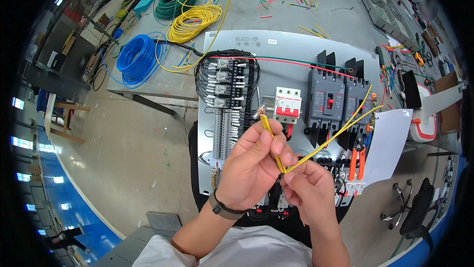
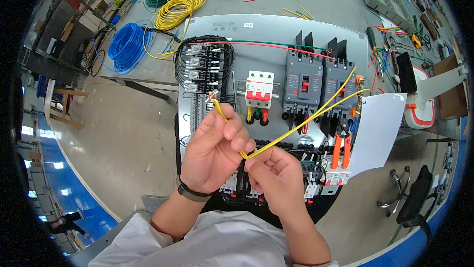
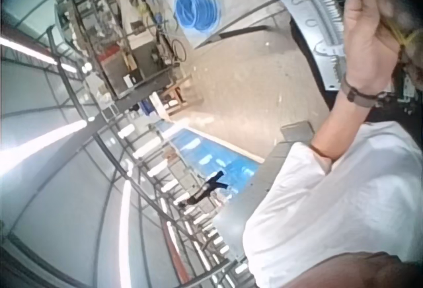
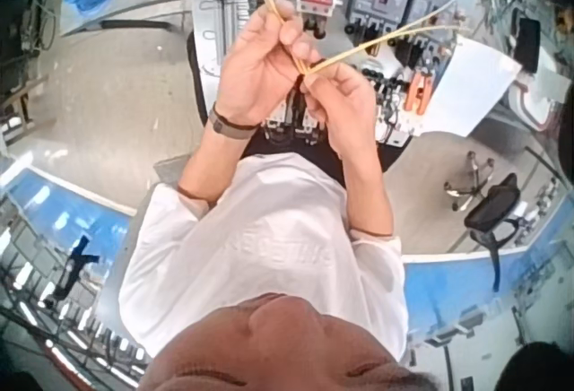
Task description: The person strips and twists colored wires, then inserts them into terminal blocks on an electrical panel. They use a screwdriver to tighten the connections and repeat the process with multiple wires.
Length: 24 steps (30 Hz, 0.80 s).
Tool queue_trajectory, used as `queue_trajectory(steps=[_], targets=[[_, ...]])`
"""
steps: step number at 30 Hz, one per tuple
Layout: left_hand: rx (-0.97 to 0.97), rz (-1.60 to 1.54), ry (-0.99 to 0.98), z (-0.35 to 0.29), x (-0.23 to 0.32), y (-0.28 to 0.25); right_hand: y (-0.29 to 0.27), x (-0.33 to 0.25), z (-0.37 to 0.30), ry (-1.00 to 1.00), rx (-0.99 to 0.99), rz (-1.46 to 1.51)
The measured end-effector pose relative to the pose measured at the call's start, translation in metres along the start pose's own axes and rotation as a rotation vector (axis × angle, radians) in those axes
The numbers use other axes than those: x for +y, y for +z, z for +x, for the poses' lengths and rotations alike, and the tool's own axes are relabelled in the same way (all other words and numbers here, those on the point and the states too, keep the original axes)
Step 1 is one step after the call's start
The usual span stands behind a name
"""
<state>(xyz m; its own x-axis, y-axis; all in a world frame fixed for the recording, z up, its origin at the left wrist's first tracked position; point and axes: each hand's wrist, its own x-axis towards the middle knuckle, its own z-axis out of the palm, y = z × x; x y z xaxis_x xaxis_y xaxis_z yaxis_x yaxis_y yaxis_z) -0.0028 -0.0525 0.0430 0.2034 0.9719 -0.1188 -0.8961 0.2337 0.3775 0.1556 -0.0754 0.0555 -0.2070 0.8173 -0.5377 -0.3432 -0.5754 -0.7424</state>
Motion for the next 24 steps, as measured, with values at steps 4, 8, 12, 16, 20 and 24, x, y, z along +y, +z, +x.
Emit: queue_trajectory(steps=[4, 8, 12, 16, 20, 24], targets=[[-0.001, 0.003, 0.003, 0.001, 0.000, -0.002, -0.001, 0.001, 0.002, 0.005, -0.019, 0.023], [0.014, 0.011, 0.006, 0.001, 0.000, 0.002, -0.003, 0.007, 0.004, 0.014, -0.009, 0.041], [-0.005, -0.002, 0.013, -0.001, 0.004, -0.006, 0.000, 0.008, 0.004, 0.027, -0.041, 0.062], [0.171, 0.192, 0.057, 0.005, 0.016, 0.003, -0.006, 0.004, -0.001, 0.007, -0.062, 0.001], [0.092, 0.242, 0.166, 0.006, 0.044, -0.028, -0.018, -0.001, -0.014, -0.084, -0.043, -0.070], [0.176, 0.486, 0.232, 0.014, 0.076, -0.046, -0.036, -0.014, -0.031, -0.172, 0.065, -0.147]])
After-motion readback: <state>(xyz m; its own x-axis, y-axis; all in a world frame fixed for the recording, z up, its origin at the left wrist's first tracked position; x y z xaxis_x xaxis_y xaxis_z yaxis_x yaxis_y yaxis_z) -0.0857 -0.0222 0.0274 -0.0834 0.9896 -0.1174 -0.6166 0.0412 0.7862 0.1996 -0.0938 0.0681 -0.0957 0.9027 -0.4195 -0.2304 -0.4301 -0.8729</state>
